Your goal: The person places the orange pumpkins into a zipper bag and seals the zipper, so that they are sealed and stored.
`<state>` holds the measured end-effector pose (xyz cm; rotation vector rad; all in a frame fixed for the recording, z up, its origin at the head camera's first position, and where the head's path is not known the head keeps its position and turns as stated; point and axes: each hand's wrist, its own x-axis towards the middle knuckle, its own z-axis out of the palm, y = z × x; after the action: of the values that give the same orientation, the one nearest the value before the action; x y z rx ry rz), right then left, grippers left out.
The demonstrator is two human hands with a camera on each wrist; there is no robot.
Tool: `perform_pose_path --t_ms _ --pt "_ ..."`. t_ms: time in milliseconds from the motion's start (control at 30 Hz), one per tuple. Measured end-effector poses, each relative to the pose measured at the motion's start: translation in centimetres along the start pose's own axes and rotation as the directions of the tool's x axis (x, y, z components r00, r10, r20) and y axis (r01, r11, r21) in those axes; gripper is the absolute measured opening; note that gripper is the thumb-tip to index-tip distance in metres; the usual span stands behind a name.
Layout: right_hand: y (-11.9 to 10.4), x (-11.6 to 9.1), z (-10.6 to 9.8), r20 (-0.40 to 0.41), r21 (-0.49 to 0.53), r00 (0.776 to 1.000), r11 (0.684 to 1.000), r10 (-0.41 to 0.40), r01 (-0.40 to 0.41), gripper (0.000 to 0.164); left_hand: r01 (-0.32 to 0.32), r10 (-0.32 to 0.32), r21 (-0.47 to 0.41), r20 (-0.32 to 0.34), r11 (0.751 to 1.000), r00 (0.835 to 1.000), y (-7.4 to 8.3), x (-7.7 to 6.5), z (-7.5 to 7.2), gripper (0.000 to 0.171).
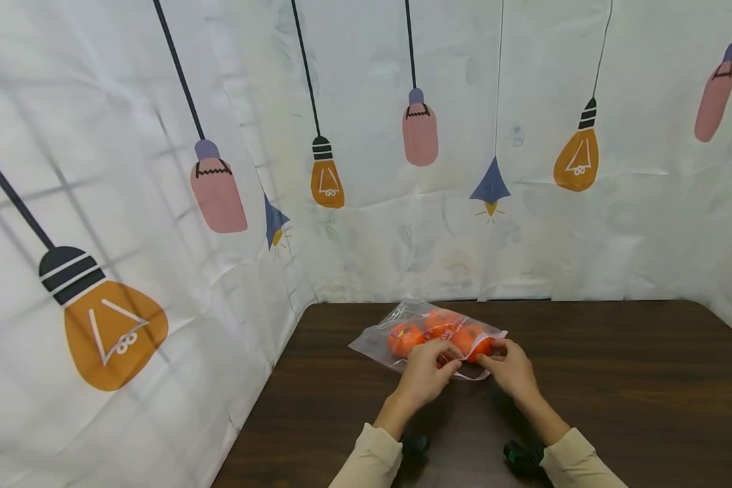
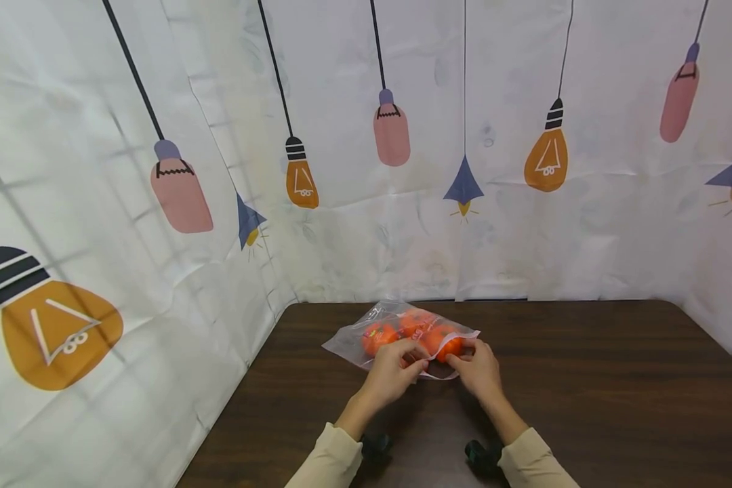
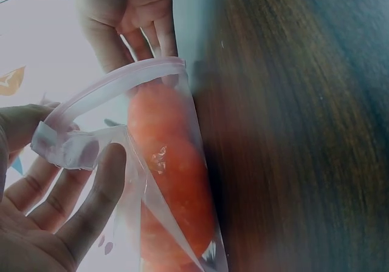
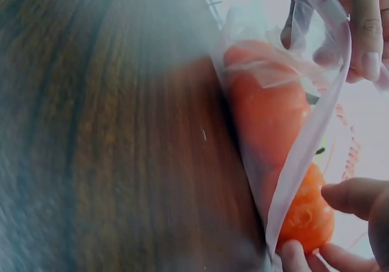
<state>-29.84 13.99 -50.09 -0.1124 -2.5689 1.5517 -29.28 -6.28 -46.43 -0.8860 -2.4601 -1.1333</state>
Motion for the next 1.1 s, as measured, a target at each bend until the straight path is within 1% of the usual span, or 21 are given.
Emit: perform_pose_path --t_ms 167,333,400,533,667,767,833,933,1033,1100 --pt "0.0 0.1 0.5 0.081 0.047 0.996 0.998 -0.033 0.029 0.060 -0.021 0.021 0.003 0.000 1.000 1.000 -0.1 0.0 0.0 0.006" --pt "-0.1 0.2 0.7 0.154 0.103 0.985 0.992 -0.081 0.066 0.045 -0.057 0.057 0.019 0.012 0.998 0.998 -0.1 0.0 0.0 0.009" --pt "-0.1 0.2 0.6 0.187 0.125 0.977 0.989 -0.103 0.080 0.041 -0.070 0.070 0.026 0.020 0.997 0.997 -0.1 0.0 0.1 0.009" --pt "0.0 0.2 0.3 0.230 0.150 0.964 0.984 -0.131 0.098 0.042 -0.072 0.071 0.016 0.044 0.997 0.996 -0.2 0.0 0.2 0.009" --pt "0.2 0.3 -0.1 0.278 0.165 0.946 0.979 -0.166 0.123 0.046 -0.069 0.068 0.013 0.069 0.998 0.995 -0.2 -0.1 0.4 0.009" --pt "0.4 0.4 -0.6 0.312 0.170 0.929 0.974 -0.199 0.151 0.050 -0.051 0.050 0.008 0.089 0.999 0.995 0.0 -0.1 0.3 0.009" --pt "0.4 0.5 -0.9 0.315 0.160 0.929 0.976 -0.194 0.149 0.050 -0.027 0.027 -0.001 0.102 1.000 0.994 0.1 -0.1 0.3 0.009" --pt "0.3 0.6 -1.4 0.300 0.123 0.939 0.983 -0.169 0.137 0.046 -0.001 0.000 0.011 0.115 1.000 0.993 0.2 -0.1 0.3 0.009" --pt "0.4 1.0 -1.9 0.281 0.123 0.948 0.985 -0.148 0.117 0.038 0.016 -0.020 0.035 0.124 0.999 0.992 0.3 -0.1 0.3 0.009" --pt "0.4 1.2 -2.3 0.268 0.155 0.955 0.984 -0.129 0.090 0.032 0.022 -0.027 0.040 0.130 0.999 0.991 0.3 -0.1 0.4 0.010"
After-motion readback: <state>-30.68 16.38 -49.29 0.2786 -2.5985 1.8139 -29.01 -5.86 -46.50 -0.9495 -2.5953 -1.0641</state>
